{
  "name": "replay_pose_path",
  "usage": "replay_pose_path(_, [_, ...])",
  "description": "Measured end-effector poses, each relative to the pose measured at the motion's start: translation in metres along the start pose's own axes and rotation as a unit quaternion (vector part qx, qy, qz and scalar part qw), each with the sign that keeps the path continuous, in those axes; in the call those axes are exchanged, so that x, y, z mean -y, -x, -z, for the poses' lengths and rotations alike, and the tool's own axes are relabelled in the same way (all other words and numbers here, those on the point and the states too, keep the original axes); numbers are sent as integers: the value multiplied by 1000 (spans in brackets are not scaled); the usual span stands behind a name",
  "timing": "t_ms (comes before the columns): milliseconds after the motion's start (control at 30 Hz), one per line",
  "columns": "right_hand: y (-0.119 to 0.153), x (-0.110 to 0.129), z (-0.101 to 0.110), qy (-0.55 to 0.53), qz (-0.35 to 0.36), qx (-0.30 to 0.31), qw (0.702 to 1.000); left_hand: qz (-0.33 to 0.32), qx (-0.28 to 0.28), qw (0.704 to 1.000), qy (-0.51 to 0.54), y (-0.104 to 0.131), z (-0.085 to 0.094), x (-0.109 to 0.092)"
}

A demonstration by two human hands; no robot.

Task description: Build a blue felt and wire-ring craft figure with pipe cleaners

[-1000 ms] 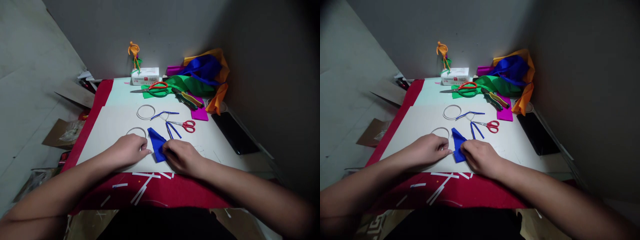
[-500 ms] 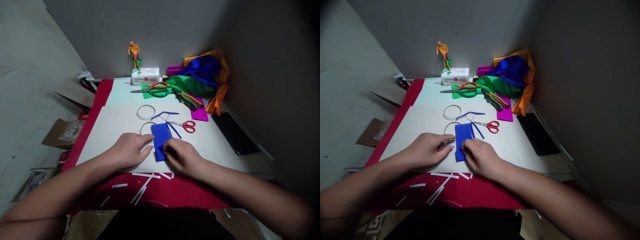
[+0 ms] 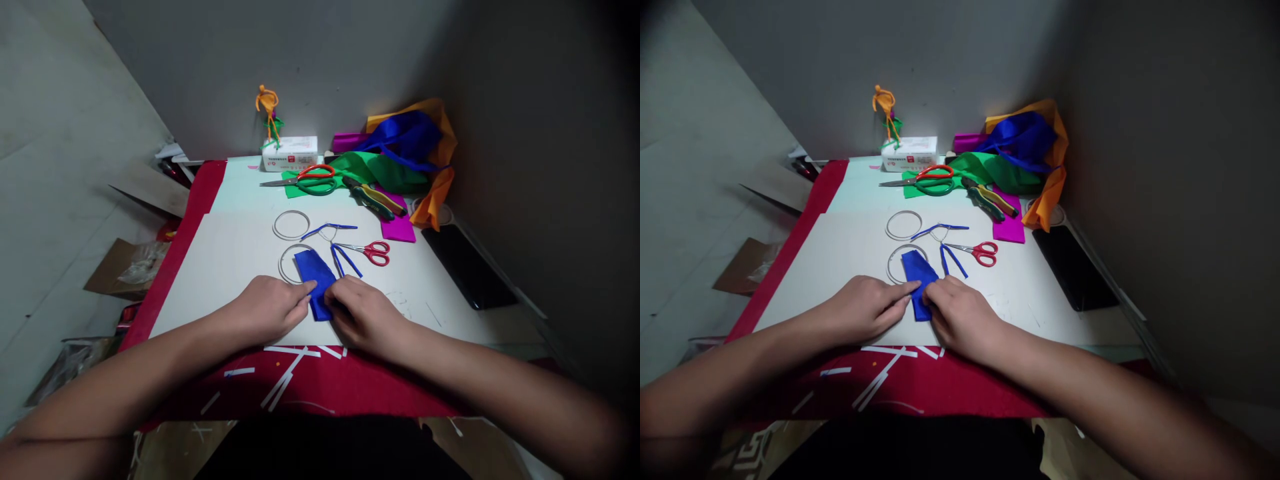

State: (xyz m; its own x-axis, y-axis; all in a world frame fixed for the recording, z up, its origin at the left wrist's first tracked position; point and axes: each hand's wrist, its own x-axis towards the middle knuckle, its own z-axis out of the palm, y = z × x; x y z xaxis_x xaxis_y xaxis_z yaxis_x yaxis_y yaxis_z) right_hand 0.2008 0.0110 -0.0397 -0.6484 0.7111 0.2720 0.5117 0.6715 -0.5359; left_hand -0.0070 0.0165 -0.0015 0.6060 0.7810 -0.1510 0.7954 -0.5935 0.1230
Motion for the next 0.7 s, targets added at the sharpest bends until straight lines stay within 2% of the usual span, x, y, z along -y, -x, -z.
replay_pose_path(500, [-1, -3, -2, 29, 43, -2, 999, -6, 2, 999, -47, 0, -7, -4])
replay_pose_path(600, [-2, -3, 1, 102, 74, -4, 992, -8, 14, 999, -49, 0, -8, -4])
replay_pose_path(700, [-1, 2, 3, 214, 163, -23, 963, -10, 22, 998, -66, -1, -8, -5])
